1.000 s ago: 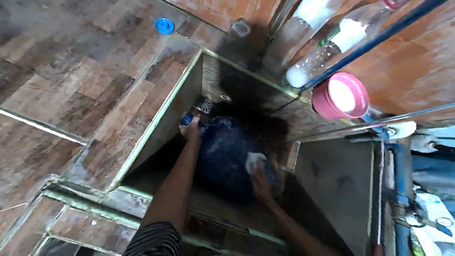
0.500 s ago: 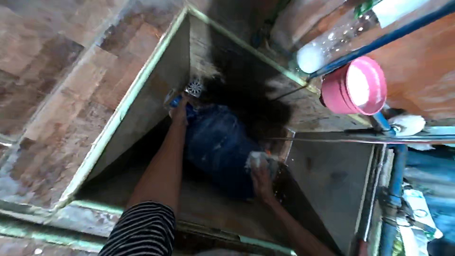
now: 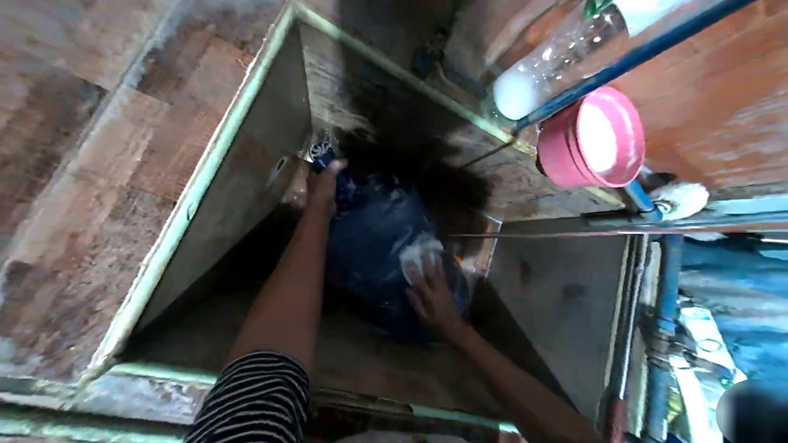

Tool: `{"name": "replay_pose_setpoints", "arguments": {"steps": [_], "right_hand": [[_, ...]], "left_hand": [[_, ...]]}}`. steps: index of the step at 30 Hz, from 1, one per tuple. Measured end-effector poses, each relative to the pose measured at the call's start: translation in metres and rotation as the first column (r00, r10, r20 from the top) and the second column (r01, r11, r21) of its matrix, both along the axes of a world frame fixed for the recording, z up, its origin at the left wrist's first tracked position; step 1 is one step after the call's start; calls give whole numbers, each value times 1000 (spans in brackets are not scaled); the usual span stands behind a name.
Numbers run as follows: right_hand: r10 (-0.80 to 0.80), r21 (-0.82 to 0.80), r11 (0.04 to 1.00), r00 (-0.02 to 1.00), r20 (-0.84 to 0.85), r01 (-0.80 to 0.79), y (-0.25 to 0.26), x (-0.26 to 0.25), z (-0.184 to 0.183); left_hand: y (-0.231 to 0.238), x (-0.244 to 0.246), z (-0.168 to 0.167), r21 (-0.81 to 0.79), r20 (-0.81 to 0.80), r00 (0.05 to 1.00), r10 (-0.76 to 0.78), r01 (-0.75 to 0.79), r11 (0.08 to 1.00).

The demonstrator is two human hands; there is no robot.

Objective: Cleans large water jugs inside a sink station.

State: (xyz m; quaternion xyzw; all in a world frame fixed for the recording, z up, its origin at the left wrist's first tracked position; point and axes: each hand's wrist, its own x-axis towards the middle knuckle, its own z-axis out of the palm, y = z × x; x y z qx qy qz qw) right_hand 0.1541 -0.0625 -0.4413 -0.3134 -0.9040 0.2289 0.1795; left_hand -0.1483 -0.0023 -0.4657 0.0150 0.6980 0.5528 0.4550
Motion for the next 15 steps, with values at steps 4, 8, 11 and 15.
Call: {"name": "replay_pose_setpoints", "arguments": {"steps": [4,8,11,15], "right_hand": [[-9,-117,992,963,268,42,116,-90,61],[-292,-456,761,872,394,461,152,-36,23],[-414,-277,794,815,405,541,45,34,-28],[-183,-236,942,954,236,239,-39,47,-9]], "left_hand": [[-19,23,42,316,64,933,-354,317,894],[-29,22,58,359,122,927,-354,291,887],[-26,1,9,71,-18,999,34,-33,997],[-34,-17,-18,-59,-142,956,258,-268,962]]}}
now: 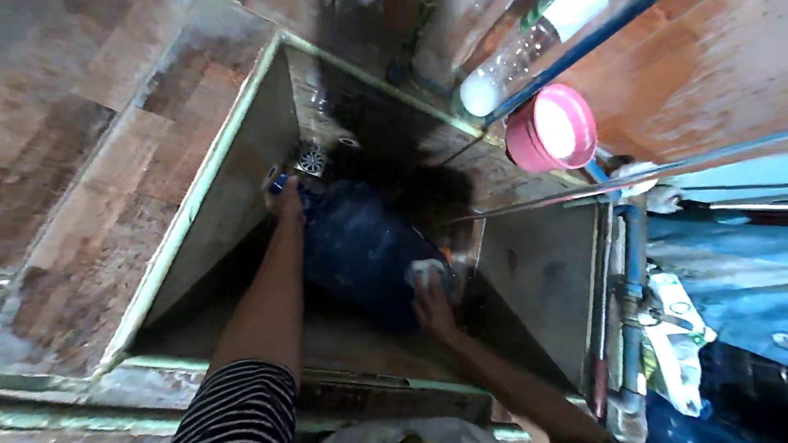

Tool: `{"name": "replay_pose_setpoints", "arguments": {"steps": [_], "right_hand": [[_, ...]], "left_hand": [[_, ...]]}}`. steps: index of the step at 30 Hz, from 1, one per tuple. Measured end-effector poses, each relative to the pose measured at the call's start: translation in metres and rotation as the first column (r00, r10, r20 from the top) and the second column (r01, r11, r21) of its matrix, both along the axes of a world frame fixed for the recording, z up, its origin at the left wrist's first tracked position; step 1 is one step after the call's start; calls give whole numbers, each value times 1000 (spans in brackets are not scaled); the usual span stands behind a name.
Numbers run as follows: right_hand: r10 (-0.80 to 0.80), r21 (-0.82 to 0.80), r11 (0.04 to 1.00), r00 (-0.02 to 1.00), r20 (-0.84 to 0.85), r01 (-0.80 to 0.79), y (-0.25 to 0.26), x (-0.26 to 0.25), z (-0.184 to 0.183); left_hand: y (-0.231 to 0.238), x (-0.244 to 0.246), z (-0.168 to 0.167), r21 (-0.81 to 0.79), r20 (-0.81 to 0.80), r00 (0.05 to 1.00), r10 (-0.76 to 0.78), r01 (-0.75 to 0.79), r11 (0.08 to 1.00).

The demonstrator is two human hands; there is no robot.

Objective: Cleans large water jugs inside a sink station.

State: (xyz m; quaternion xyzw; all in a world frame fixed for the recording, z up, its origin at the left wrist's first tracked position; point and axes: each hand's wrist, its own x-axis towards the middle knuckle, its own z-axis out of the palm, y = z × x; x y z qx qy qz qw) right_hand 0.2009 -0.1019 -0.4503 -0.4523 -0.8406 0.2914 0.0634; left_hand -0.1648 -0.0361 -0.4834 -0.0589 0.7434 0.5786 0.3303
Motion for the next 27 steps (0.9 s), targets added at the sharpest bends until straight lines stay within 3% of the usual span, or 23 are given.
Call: {"name": "replay_pose_setpoints", "arguments": {"steps": [2,4,6,8,10,12,15,17,18,20,23,25,27], "right_hand": [[0,-135,991,1000,10,1,40,-19,6],[-132,-265,950,981,141,166,95,-13,-15],[-208,-330,895,934,290,302,113,6,-27],[-228,-232,932,949,217,277,70,20,-15],[-87,-71,993,996,33,89,18,29,-5],[-15,-75,997,999,-51,11,18,22,-6],[-179,-391,888,965,193,243,115,6,-20],[-236,-465,794,903,360,393,156,8,-38],[-250,-418,812,890,382,407,151,7,-37],[-251,-218,930,944,213,296,100,10,-24],[40,78,997,986,-163,-28,21,-8,-15],[268,238,948,931,-249,-210,26,-52,-8],[344,371,900,897,-277,-230,70,-102,9]], "left_hand": [[2,3,4,66,12,1000,-20,20,998],[4,8,7,83,-7,999,-37,38,996],[8,8,9,49,-4,1000,-22,22,999],[10,0,4,0,9,1000,-4,4,1000],[10,-3,2,-9,44,999,-26,27,1000],[11,-3,3,49,76,990,-117,113,992],[18,7,17,300,149,947,-284,230,926],[21,12,24,444,167,871,-463,353,824],[24,11,24,448,170,851,-497,382,808],[28,-3,7,313,170,893,-416,351,882],[29,-7,-8,53,108,965,-240,236,970],[29,2,5,72,92,972,-216,209,975],[26,14,18,228,43,954,-296,279,933]]}}
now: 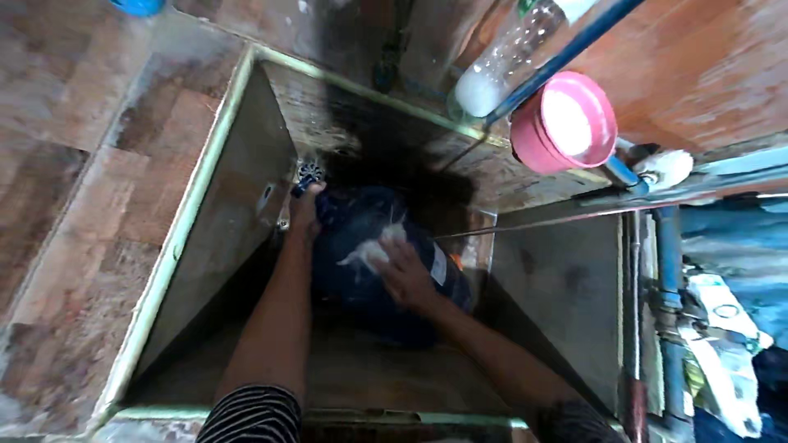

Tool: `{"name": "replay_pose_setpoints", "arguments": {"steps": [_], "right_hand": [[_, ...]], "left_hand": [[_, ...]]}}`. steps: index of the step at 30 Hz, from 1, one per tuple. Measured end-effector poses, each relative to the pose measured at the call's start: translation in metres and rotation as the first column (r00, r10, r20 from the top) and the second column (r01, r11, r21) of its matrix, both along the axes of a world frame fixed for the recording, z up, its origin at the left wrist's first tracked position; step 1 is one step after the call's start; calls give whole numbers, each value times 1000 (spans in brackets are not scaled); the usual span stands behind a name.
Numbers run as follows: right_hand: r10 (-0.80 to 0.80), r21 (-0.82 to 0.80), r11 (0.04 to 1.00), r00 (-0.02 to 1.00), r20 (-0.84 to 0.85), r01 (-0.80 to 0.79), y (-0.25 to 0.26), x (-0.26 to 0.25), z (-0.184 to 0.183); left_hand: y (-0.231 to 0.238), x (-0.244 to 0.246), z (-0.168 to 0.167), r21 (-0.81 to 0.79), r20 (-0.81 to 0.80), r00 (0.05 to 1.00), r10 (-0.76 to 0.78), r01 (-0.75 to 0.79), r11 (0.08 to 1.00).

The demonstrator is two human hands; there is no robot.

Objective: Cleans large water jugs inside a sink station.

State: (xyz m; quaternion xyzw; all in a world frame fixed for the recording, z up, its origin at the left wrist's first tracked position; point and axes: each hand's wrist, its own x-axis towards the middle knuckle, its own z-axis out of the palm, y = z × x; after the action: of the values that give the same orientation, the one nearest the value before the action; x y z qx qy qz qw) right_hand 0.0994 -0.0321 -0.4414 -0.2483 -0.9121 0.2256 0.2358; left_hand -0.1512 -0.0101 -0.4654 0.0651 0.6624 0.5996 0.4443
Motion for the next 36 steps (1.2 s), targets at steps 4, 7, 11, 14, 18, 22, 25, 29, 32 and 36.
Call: {"name": "replay_pose_setpoints", "arguments": {"steps": [4,7,11,14,18,22,25,29,32,36], "right_hand": [[-218,-410,846,923,316,341,102,-33,57],[-227,-295,906,937,267,303,77,-40,62],[37,-302,951,945,324,66,81,-55,73],[-141,-556,733,887,439,392,137,-29,56],[-369,-361,804,872,322,473,25,36,-9],[-218,-182,959,976,29,219,-39,14,-9],[-199,-296,926,970,143,233,57,-14,23],[-276,-535,667,839,469,519,125,5,22],[-324,-397,813,897,300,426,62,-9,20],[-208,-378,895,971,118,237,91,-40,20]], "left_hand": [[-14,7,36,229,97,936,-337,309,923],[-5,6,39,171,47,975,-218,207,963],[-6,16,39,173,24,993,-119,114,978],[-23,19,50,352,76,923,-377,329,876],[-13,1,11,-25,14,999,39,-39,999],[-12,-8,0,-150,-50,984,171,-176,973],[-14,8,24,166,16,998,-58,55,985],[-4,4,23,360,123,898,-423,357,862],[12,0,2,38,32,997,-66,65,997],[10,-2,3,76,-9,999,-37,38,996]]}}
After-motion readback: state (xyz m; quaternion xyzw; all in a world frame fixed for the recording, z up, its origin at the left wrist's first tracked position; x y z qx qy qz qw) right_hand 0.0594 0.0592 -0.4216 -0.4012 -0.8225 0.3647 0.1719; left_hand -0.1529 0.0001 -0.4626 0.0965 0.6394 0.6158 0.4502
